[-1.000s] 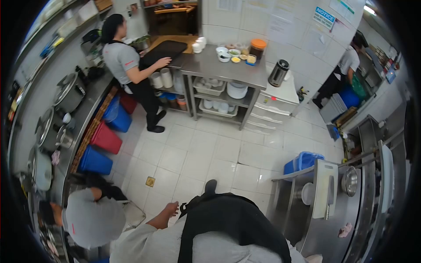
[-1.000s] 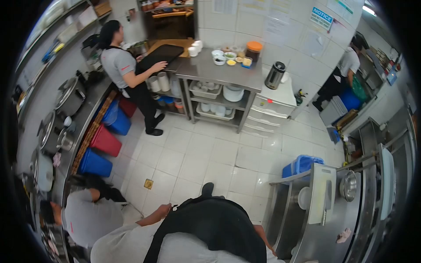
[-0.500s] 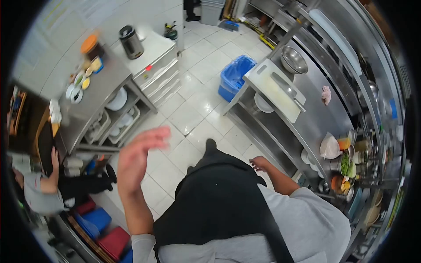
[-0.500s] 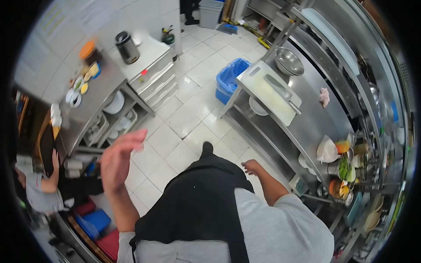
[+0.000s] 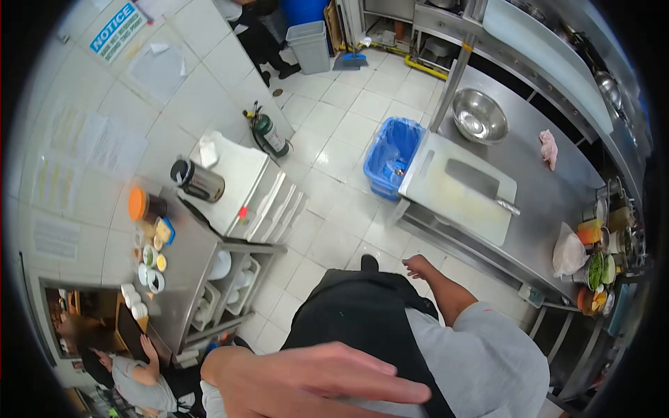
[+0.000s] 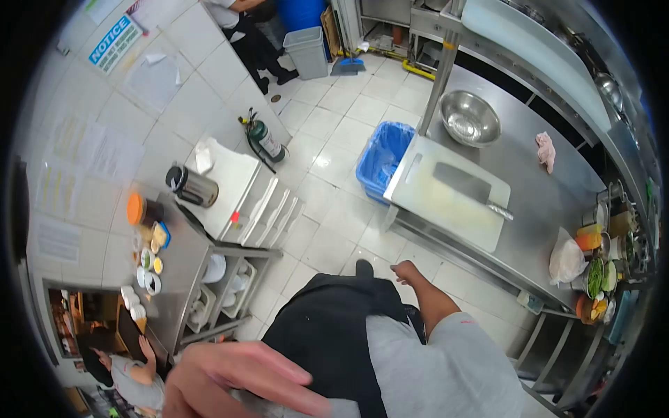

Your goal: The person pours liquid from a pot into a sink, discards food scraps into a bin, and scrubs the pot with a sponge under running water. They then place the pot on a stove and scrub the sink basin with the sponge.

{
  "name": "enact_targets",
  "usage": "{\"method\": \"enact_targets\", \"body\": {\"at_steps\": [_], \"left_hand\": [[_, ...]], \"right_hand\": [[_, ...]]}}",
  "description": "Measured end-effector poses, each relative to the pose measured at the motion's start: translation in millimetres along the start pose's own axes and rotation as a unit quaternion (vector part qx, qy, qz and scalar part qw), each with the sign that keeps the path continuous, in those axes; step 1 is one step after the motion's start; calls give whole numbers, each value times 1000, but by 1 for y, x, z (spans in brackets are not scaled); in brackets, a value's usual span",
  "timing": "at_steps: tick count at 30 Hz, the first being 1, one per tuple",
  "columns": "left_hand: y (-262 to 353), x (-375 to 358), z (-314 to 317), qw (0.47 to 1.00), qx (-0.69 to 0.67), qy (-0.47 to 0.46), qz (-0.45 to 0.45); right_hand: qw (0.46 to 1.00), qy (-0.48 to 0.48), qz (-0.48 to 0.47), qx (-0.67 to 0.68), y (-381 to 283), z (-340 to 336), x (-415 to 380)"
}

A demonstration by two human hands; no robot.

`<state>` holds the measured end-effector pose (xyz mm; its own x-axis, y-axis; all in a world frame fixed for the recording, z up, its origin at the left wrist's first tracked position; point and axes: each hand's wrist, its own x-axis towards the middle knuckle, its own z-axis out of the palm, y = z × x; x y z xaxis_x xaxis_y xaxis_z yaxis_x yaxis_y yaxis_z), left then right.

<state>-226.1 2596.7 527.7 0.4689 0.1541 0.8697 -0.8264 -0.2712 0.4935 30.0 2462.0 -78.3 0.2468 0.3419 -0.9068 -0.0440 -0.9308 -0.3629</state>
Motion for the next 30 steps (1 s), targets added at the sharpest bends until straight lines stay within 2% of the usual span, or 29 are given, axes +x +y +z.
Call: {"method": "enact_targets", "body": {"at_steps": [3,5,6,8,12,15,16,17,18,19,20,21,22,24,27,30], "left_hand": [[-9,36,-26,992,-55,15,-108],[-17,37,-61,987,-53,-10,-153],[-23,25,-93,986,-26,-50,-154],[-36,-6,-140,982,15,-32,-188],[-59,-55,-214,925,132,195,-297],[-77,-93,-285,859,147,369,-321],[-84,-108,-310,832,140,427,-324],[-87,-122,-339,821,122,446,-334],[-94,-133,-369,811,103,464,-341],[-106,-133,-396,799,82,482,-350],[-118,-117,-416,782,85,495,-369],[-132,-107,-435,782,79,487,-379],[-149,-97,-458,785,74,476,-389],[-187,-78,-502,798,59,430,-417],[-250,-38,-546,808,61,331,-484],[-311,3,-572,825,23,209,-525]], "right_hand": [[998,-40,-49,9,-90,17,20],[985,-80,-153,13,-146,32,21],[983,-96,-155,18,-188,39,4],[974,-137,-176,39,-266,44,-35],[950,-194,-235,67,-364,48,-36],[959,-178,-213,60,-420,29,-14],[966,-150,-208,14,-424,27,22],[971,-122,-204,-28,-424,19,62],[941,-70,-234,-235,-423,1,82],[867,-10,-251,-430,-421,-17,102],[856,190,-362,-315,-359,-22,170],[927,191,-222,-236,-344,-33,193],[894,83,-124,-422,-353,-54,190],[976,56,30,-211,-379,-75,140],[996,70,59,23,-382,-86,132],[990,114,-69,-53,-332,-83,194]]}}
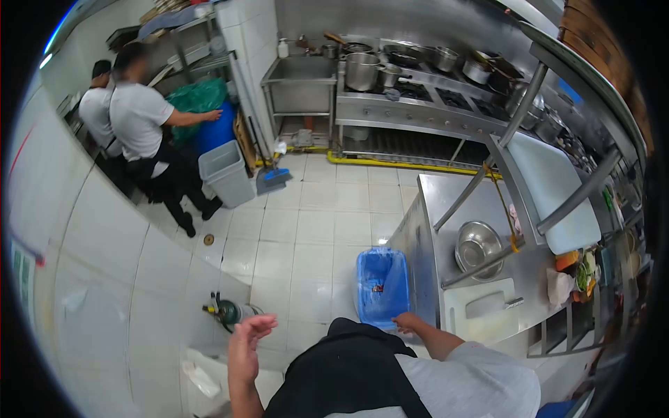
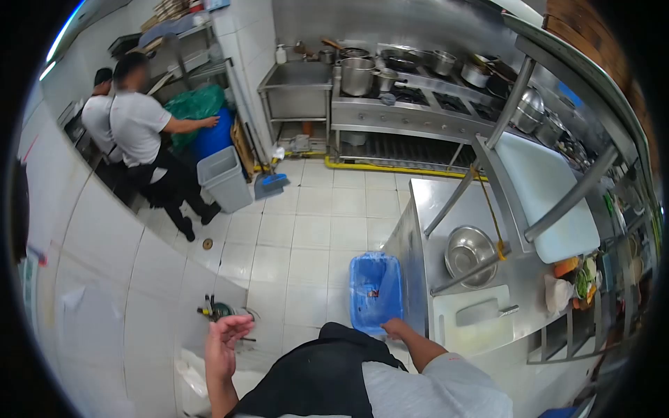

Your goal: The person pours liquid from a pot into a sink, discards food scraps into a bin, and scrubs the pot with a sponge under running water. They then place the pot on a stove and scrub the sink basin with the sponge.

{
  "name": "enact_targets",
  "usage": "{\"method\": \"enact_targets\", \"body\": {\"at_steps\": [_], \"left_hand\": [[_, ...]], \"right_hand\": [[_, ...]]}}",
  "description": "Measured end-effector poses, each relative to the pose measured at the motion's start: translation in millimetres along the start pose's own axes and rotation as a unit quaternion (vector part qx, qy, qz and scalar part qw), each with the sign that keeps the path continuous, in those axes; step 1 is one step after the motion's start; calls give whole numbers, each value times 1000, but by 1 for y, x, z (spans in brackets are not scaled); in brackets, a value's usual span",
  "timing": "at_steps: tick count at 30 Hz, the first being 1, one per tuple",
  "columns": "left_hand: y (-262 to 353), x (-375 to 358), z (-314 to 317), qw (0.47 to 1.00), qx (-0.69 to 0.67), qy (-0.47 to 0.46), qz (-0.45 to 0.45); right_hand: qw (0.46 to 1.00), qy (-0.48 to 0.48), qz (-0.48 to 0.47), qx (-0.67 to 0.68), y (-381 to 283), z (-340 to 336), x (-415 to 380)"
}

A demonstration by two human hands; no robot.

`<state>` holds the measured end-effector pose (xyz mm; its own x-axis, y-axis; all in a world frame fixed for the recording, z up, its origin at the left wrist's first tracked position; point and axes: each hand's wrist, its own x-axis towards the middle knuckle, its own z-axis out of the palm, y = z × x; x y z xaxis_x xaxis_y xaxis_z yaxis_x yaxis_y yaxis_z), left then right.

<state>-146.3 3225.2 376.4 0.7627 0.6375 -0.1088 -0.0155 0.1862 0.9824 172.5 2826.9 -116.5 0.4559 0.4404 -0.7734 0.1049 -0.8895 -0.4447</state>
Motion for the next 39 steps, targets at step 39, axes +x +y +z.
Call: {"method": "enact_targets", "body": {"at_steps": [39], "left_hand": [[-344,815,-249,877,57,112,-464]], "right_hand": [[996,-26,81,14,-346,-426,401]]}}
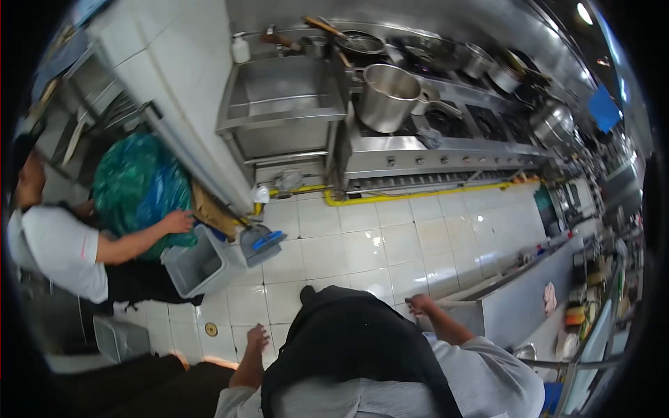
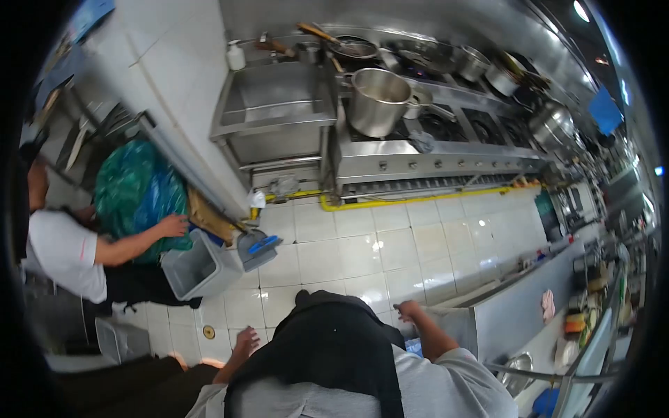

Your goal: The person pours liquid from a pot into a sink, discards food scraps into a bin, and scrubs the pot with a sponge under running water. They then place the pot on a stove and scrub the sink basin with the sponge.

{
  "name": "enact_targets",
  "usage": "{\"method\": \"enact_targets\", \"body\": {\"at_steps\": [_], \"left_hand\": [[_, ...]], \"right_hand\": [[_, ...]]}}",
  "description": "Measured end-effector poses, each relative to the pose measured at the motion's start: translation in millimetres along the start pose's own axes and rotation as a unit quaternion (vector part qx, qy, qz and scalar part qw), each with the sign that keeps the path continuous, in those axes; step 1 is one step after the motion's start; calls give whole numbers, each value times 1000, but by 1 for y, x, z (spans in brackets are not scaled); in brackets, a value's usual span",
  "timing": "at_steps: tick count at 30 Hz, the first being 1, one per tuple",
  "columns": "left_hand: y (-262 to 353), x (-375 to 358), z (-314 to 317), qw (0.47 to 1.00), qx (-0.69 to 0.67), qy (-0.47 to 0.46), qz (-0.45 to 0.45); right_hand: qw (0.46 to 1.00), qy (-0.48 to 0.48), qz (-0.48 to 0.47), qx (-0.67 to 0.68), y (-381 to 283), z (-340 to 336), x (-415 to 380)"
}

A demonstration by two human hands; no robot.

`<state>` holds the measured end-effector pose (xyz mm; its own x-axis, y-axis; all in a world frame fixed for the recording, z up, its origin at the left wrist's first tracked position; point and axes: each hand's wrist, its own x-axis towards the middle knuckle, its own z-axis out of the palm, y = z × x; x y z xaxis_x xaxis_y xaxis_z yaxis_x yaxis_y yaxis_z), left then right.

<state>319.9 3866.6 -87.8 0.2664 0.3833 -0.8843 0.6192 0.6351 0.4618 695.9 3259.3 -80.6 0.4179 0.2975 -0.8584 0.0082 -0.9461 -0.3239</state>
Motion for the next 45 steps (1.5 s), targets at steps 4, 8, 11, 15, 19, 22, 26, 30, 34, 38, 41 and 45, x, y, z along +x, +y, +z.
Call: {"method": "enact_targets", "body": {"at_steps": [4,8,11,15,19,22,26,30,34,38,41,45], "left_hand": [[175,57,51,998,49,2,49],[315,75,137,986,-18,-108,129],[387,35,213,968,-44,-187,161],[476,-18,317,957,-7,-224,183],[581,-57,416,940,44,-233,244],[660,-73,500,921,69,-277,264],[708,-86,618,916,14,-346,203],[729,-74,696,945,-60,-291,138],[747,-56,732,951,-121,-255,127],[750,-58,739,944,-156,-274,97],[745,-72,734,952,-156,-257,63],[715,-76,707,949,-134,-281,52]], "right_hand": [[969,78,70,224,-112,-56,-36],[891,55,113,436,-169,-98,-28],[858,22,85,505,-198,-145,-10],[798,25,20,601,-218,-241,60],[766,173,-101,610,-236,-380,132],[720,369,-203,552,-258,-513,142],[663,510,-234,496,-323,-656,76],[732,583,-199,291,-331,-703,94],[759,401,-222,463,-349,-710,79],[722,395,-236,517,-345,-704,79],[718,400,-207,531,-347,-699,61],[707,398,-186,554,-347,-698,22]]}}
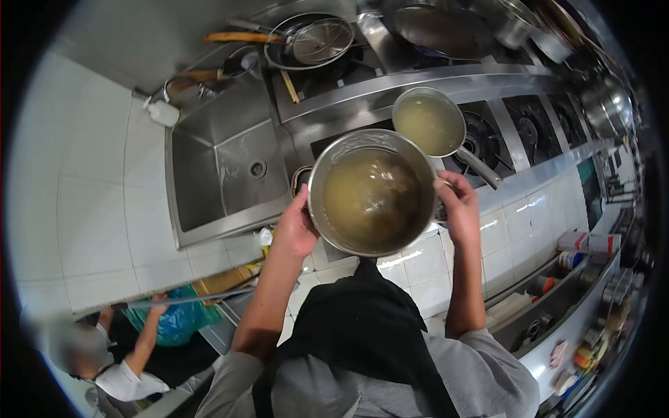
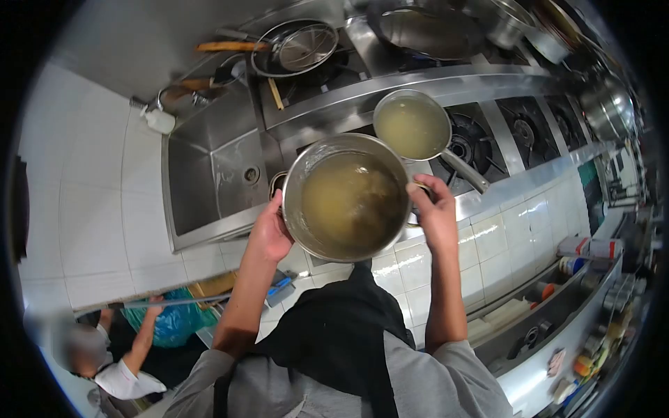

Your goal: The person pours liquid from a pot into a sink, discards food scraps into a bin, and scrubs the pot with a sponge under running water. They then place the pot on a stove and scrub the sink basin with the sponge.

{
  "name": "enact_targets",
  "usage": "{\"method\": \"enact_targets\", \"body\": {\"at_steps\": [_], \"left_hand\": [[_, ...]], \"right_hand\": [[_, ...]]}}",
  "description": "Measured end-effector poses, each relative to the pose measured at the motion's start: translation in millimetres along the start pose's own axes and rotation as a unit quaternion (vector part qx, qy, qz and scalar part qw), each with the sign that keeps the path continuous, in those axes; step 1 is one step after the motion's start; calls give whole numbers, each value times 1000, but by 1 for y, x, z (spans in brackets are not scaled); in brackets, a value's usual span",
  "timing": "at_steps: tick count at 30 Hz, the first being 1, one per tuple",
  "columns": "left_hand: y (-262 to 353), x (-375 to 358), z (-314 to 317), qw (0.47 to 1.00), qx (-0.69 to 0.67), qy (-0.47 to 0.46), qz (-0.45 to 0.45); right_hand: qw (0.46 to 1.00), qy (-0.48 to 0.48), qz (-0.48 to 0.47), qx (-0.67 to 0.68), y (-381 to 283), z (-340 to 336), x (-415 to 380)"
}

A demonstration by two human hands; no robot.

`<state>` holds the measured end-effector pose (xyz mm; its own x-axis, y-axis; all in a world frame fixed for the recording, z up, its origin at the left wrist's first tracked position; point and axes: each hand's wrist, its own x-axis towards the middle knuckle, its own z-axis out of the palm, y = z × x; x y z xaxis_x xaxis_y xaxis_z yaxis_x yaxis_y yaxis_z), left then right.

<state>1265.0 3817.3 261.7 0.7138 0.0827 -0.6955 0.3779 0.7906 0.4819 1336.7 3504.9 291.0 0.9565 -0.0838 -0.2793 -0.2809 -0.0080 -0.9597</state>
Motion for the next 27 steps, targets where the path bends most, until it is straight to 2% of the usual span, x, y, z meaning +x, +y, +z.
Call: {"method": "enact_targets", "body": {"at_steps": [3,6,7,9,11,12,15,16,17,19,20,23,27], "left_hand": [[-9,-33,-12,998,33,-55,-11],[-16,-62,-34,992,85,-87,15],[-7,-84,-26,988,69,-136,24],[-10,-96,-41,972,40,-220,66],[3,-121,-39,958,34,-264,110],[13,-135,-38,953,39,-277,116],[41,-165,-54,922,97,-307,213],[53,-175,-63,918,119,-295,239],[67,-190,-68,923,133,-265,245],[91,-205,-90,895,188,-244,322],[104,-217,-97,903,166,-225,325],[134,-242,-134,921,126,-137,341],[155,-234,-209,892,91,-89,434]], "right_hand": [[999,7,35,-20,-26,-16,-20],[1000,4,-21,-6,-41,-28,-40],[999,-8,-42,15,-44,-37,-44],[994,-43,-76,62,-50,-55,-50],[989,-74,-103,77,-72,-50,-63],[987,-71,-127,67,-84,-42,-72],[980,-68,-151,110,-114,-1,-100],[983,-31,-142,113,-124,18,-112],[981,-49,-151,114,-132,38,-120],[976,-80,-167,117,-146,70,-134],[970,-129,-152,141,-145,80,-134],[965,-192,-121,128,-140,134,-138],[956,-250,25,152,-113,223,-145]]}}
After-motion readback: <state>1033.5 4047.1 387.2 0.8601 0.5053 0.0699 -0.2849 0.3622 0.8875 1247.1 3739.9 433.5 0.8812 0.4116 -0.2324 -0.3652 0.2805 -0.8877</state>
